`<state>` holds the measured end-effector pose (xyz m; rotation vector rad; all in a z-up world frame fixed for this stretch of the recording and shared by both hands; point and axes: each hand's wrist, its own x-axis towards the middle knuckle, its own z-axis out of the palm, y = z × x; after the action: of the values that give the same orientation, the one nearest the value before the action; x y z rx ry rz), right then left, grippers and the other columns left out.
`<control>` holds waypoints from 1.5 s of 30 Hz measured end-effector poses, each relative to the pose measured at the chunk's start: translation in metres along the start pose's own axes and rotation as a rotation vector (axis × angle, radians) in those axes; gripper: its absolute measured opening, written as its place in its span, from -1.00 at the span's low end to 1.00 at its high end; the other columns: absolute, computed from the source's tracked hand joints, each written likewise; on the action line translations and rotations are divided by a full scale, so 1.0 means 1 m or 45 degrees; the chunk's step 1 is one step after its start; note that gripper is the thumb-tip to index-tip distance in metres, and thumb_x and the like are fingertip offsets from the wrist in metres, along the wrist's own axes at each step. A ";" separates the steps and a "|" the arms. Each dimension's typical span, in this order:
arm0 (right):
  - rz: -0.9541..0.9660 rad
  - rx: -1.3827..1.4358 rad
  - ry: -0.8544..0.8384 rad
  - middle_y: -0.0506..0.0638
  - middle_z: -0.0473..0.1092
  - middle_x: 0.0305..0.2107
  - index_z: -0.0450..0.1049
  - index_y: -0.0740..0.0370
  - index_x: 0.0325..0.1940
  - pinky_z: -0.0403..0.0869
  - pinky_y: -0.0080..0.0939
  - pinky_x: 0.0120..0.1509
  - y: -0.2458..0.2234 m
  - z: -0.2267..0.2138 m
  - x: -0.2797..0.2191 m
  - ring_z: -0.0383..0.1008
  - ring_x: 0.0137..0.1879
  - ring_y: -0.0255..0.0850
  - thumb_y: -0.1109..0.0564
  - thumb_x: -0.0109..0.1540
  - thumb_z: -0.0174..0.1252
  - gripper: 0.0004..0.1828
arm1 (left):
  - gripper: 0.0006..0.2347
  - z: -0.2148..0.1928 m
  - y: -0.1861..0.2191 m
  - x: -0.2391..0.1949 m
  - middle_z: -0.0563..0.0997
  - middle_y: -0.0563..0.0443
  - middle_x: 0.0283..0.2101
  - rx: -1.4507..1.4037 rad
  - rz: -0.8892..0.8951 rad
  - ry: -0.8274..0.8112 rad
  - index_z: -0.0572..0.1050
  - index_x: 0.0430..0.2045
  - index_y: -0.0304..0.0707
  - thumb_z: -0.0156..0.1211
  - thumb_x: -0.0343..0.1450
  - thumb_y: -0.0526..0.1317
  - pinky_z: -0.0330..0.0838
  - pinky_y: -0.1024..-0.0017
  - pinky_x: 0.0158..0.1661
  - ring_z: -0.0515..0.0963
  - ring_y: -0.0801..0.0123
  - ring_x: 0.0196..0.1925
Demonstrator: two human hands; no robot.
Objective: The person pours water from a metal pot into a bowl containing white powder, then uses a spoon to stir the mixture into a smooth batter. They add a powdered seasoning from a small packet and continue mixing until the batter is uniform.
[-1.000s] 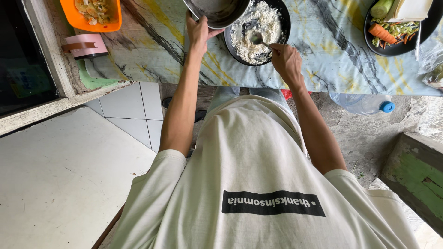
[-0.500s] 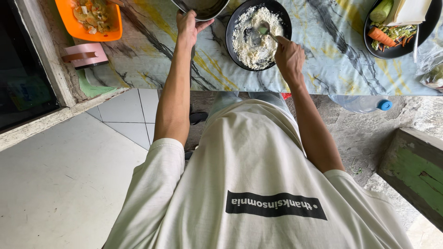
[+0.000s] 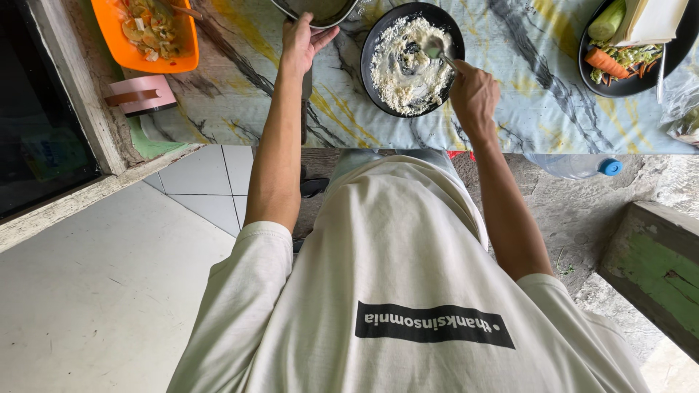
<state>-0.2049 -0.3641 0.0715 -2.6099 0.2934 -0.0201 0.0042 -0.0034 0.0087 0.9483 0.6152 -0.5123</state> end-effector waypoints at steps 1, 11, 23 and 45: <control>-0.010 0.018 0.004 -0.09 0.39 -0.67 0.67 0.16 0.01 -0.03 -0.27 -0.65 -0.009 0.008 0.002 -0.01 -0.71 -0.42 0.24 0.44 0.02 -0.72 | -0.63 0.002 0.002 -0.006 0.58 -0.49 -0.18 0.069 -0.015 0.016 0.26 -0.06 -0.75 0.07 0.44 -0.25 0.71 0.12 -0.25 0.77 -0.15 -0.27; -0.468 -0.238 -0.054 -0.10 0.19 -0.48 0.68 -0.09 0.17 0.12 -0.25 -0.32 0.003 -0.038 0.010 0.08 -0.34 -0.24 0.12 0.57 -0.01 -0.68 | -0.33 0.003 -0.048 -0.093 0.61 -0.31 -0.21 1.020 0.011 0.060 0.25 0.16 -0.49 0.17 0.40 0.19 0.69 0.46 -0.47 0.69 0.30 -0.41; -0.585 -0.312 -0.054 -0.04 0.27 -0.38 0.63 -0.06 0.21 0.24 -0.18 -0.30 0.035 -0.042 0.060 0.21 -0.26 -0.18 0.17 0.58 -0.01 -0.70 | -0.71 0.009 -0.152 -0.089 0.63 -0.18 -0.13 0.905 0.059 0.111 0.44 0.07 -0.41 0.11 0.47 -0.29 0.75 0.33 -0.43 0.72 0.26 -0.31; -0.483 -0.873 -0.222 0.09 0.36 -0.23 0.61 -0.08 0.08 0.28 -0.17 -0.29 0.031 -0.056 0.024 0.27 -0.16 -0.14 0.29 0.16 0.09 -0.53 | -0.79 0.014 -0.162 -0.099 0.64 -0.24 -0.27 0.806 0.198 0.064 0.46 -0.07 -0.57 -0.01 0.52 -0.34 0.68 0.33 -0.40 0.77 0.18 -0.39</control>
<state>-0.1921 -0.4226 0.1038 -3.2762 -0.3216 0.2111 -0.1675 -0.0816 -0.0122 1.5980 0.4203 -0.5558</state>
